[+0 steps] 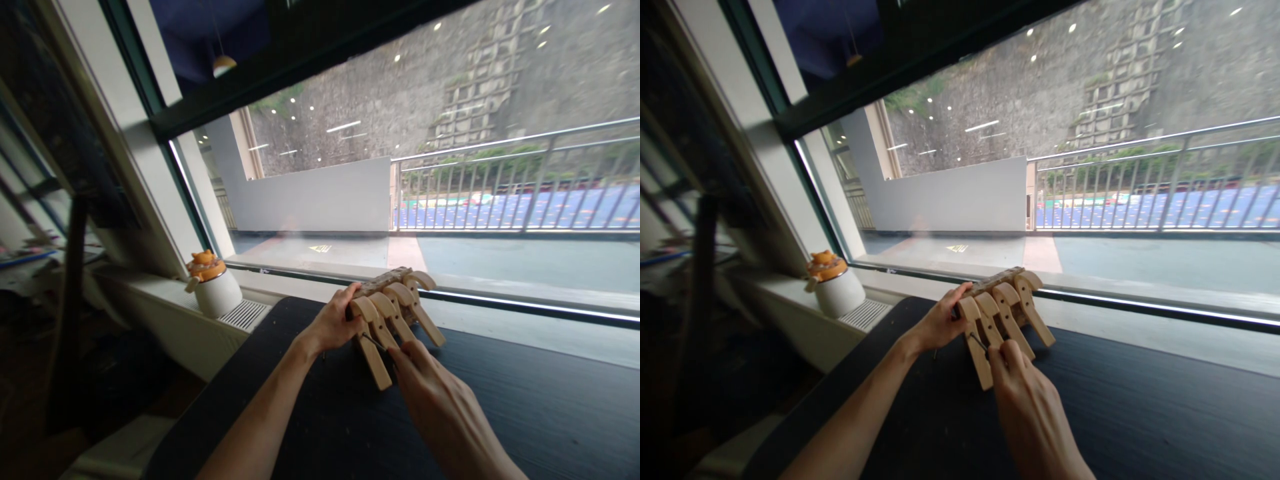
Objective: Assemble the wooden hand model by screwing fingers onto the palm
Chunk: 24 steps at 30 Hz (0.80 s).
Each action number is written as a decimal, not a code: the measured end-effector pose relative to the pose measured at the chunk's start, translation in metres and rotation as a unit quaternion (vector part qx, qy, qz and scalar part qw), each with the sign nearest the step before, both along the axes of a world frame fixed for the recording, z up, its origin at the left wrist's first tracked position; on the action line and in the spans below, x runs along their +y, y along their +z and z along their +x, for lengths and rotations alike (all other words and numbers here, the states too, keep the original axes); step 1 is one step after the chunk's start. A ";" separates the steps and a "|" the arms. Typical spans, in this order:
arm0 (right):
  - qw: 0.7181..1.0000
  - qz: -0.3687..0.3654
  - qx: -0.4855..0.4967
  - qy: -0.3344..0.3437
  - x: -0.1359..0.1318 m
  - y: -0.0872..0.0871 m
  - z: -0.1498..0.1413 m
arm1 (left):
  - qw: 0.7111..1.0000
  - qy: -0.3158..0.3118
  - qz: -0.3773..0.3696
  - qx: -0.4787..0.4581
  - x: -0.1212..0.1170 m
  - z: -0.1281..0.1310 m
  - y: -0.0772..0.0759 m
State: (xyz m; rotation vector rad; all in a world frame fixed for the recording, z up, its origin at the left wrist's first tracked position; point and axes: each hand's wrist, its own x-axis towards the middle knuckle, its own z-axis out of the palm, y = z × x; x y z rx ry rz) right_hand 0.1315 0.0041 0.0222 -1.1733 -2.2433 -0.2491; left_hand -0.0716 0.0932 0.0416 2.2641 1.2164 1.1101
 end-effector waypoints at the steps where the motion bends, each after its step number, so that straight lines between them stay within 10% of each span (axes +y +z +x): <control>1: 1.000 0.000 0.000 0.000 0.001 -0.001 0.000 | 1.000 0.000 -0.002 0.000 0.000 0.000 0.000; 24: 0.995 0.071 -0.062 -0.015 0.002 0.000 0.000 | 1.000 -0.003 -0.002 0.007 -0.001 -0.001 0.000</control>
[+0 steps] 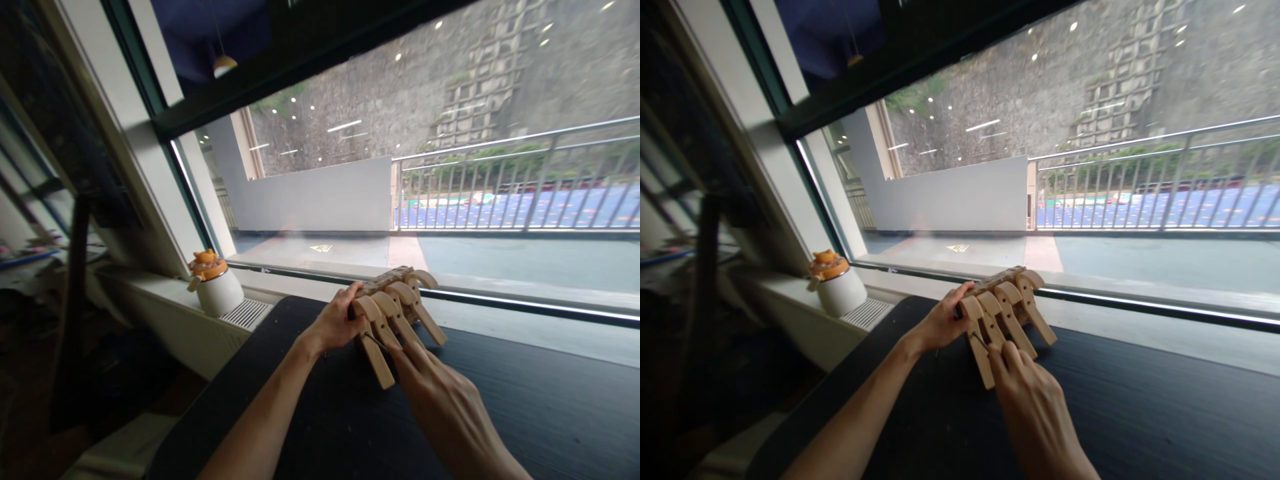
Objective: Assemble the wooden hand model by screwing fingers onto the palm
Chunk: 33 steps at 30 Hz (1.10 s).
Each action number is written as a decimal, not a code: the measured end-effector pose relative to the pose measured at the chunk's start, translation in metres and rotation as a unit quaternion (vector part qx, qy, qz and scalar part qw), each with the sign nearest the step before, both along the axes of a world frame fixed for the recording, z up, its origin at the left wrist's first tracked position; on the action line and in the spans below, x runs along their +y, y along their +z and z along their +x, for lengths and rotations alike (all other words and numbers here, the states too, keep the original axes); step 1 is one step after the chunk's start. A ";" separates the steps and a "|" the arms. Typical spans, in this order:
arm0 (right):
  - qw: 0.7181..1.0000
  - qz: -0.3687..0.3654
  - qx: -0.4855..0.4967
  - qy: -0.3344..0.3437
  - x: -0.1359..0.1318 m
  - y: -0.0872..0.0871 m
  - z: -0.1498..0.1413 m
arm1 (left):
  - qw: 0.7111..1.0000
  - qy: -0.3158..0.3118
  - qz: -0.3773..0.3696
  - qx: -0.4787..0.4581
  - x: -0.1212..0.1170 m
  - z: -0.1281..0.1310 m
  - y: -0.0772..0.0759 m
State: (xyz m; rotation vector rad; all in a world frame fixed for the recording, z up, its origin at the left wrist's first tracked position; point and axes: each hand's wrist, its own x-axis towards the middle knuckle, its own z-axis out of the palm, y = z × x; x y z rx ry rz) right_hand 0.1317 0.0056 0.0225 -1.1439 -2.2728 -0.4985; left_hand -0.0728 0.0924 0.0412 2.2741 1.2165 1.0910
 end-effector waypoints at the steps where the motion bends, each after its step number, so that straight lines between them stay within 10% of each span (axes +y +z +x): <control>1: 1.000 0.001 -0.001 0.001 0.000 -0.001 0.000 | 1.000 0.000 0.002 0.002 0.000 0.000 0.000; 33: 0.997 -0.053 0.057 -0.005 0.006 -0.003 0.000 | 1.000 0.007 0.013 0.007 -0.002 0.003 0.001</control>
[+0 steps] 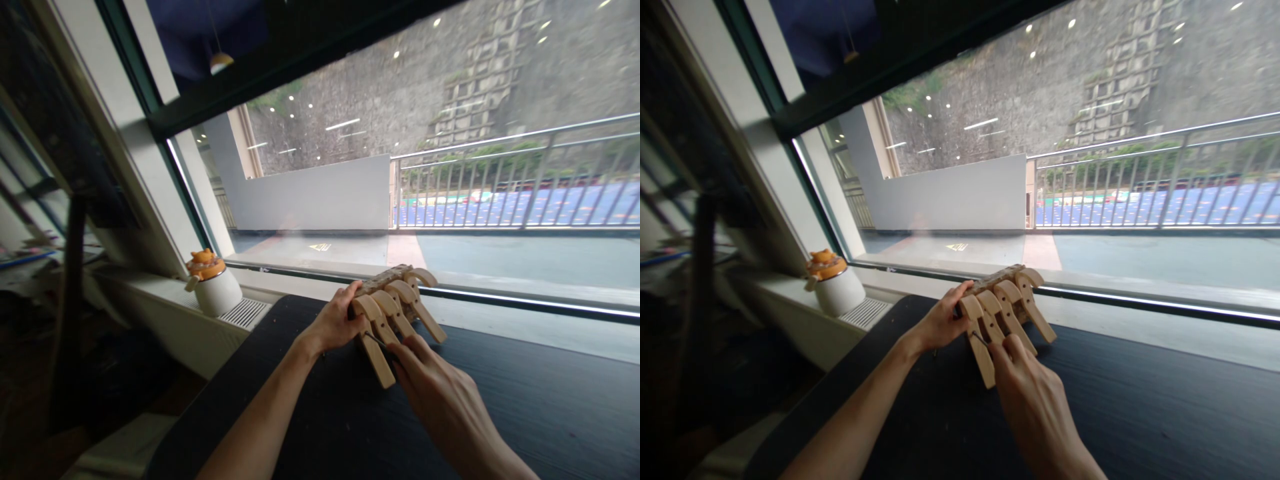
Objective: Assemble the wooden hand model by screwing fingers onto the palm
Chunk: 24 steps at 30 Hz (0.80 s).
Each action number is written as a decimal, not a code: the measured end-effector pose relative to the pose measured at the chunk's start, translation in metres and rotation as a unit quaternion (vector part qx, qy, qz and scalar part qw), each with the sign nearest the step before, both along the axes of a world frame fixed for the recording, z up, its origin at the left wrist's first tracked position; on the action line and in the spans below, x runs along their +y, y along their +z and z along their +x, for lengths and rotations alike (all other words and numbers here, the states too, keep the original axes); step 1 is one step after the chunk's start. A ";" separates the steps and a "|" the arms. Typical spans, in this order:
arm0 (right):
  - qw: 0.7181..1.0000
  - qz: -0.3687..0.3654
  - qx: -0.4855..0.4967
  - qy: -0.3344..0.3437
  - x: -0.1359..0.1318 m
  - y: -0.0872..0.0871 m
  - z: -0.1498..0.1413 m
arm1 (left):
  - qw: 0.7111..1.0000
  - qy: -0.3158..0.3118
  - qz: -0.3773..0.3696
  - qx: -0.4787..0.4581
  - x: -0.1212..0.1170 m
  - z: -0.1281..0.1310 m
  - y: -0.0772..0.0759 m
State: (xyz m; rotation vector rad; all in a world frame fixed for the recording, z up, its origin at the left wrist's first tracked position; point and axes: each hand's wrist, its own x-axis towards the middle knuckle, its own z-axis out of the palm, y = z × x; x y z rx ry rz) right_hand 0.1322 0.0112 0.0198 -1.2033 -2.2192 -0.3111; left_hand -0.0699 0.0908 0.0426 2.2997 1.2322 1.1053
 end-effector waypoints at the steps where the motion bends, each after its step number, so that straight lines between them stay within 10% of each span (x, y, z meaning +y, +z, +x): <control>1: 1.000 -0.003 0.011 0.001 0.001 0.000 0.000 | 1.000 -0.002 -0.001 -0.002 0.000 0.000 0.000; 24: 0.997 0.038 -0.010 0.069 -0.005 0.011 0.002 | 1.000 0.003 -0.005 0.008 -0.002 0.001 0.003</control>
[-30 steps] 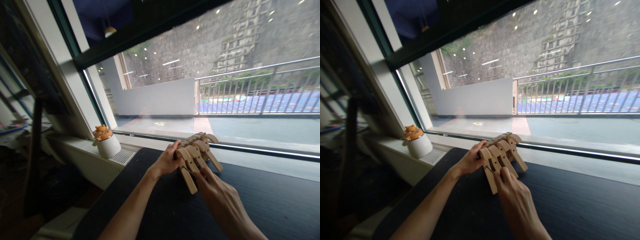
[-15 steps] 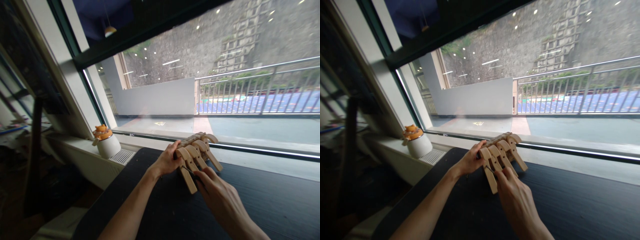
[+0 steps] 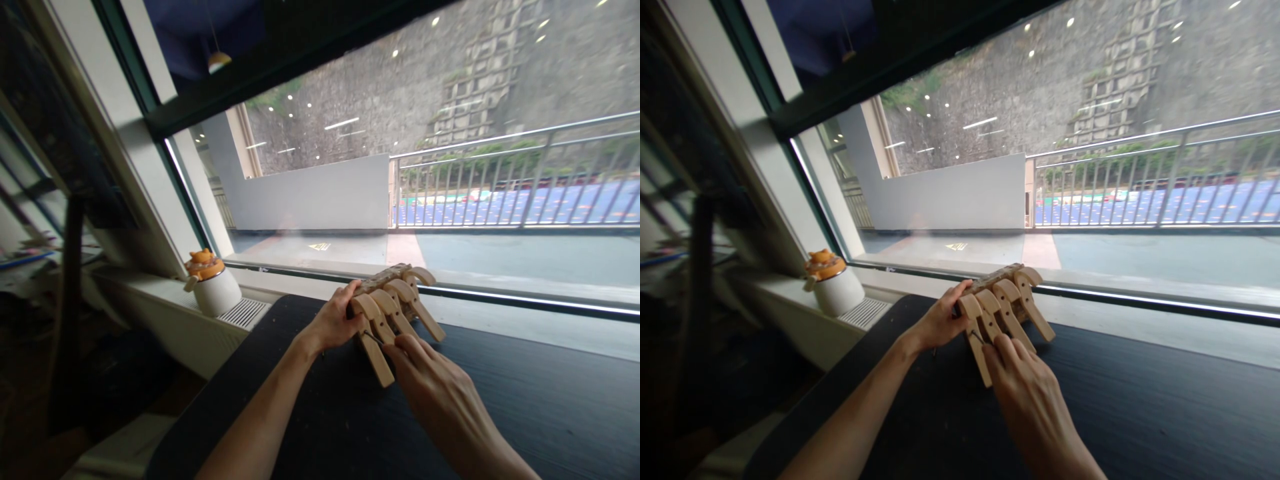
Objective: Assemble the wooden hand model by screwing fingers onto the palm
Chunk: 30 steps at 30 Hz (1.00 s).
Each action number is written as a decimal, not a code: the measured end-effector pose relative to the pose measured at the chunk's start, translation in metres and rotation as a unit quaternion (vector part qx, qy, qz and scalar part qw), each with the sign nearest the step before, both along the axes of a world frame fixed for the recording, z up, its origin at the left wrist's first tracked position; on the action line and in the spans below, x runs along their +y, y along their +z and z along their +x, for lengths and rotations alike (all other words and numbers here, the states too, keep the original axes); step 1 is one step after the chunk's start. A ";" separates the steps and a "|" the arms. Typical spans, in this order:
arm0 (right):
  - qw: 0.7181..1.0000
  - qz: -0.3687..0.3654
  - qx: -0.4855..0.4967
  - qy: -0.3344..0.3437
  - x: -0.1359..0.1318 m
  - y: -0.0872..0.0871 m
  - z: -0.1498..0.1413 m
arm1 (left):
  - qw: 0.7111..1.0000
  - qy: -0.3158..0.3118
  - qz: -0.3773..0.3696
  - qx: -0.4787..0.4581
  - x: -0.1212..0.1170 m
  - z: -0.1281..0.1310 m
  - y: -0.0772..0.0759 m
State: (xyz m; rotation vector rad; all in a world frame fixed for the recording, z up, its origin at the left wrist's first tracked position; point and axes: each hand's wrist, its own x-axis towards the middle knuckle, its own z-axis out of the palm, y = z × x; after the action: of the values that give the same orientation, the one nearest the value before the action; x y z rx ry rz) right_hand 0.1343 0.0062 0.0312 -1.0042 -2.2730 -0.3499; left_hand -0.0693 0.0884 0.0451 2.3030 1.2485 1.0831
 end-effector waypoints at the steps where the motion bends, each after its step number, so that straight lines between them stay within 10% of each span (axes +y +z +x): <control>1: 1.000 -0.006 0.007 0.002 0.001 -0.001 0.000 | 1.000 -0.001 0.001 0.000 0.000 0.000 0.000; 30: 0.999 -0.018 0.035 -0.008 0.009 -0.010 0.001 | 1.000 0.002 -0.002 -0.005 0.004 -0.001 -0.006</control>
State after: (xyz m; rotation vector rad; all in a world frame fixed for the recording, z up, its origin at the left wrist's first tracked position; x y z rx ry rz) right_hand 0.1352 0.0150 0.0213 -1.0377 -2.2160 -0.2785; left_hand -0.0703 0.0927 0.0393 2.2899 1.2512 1.0924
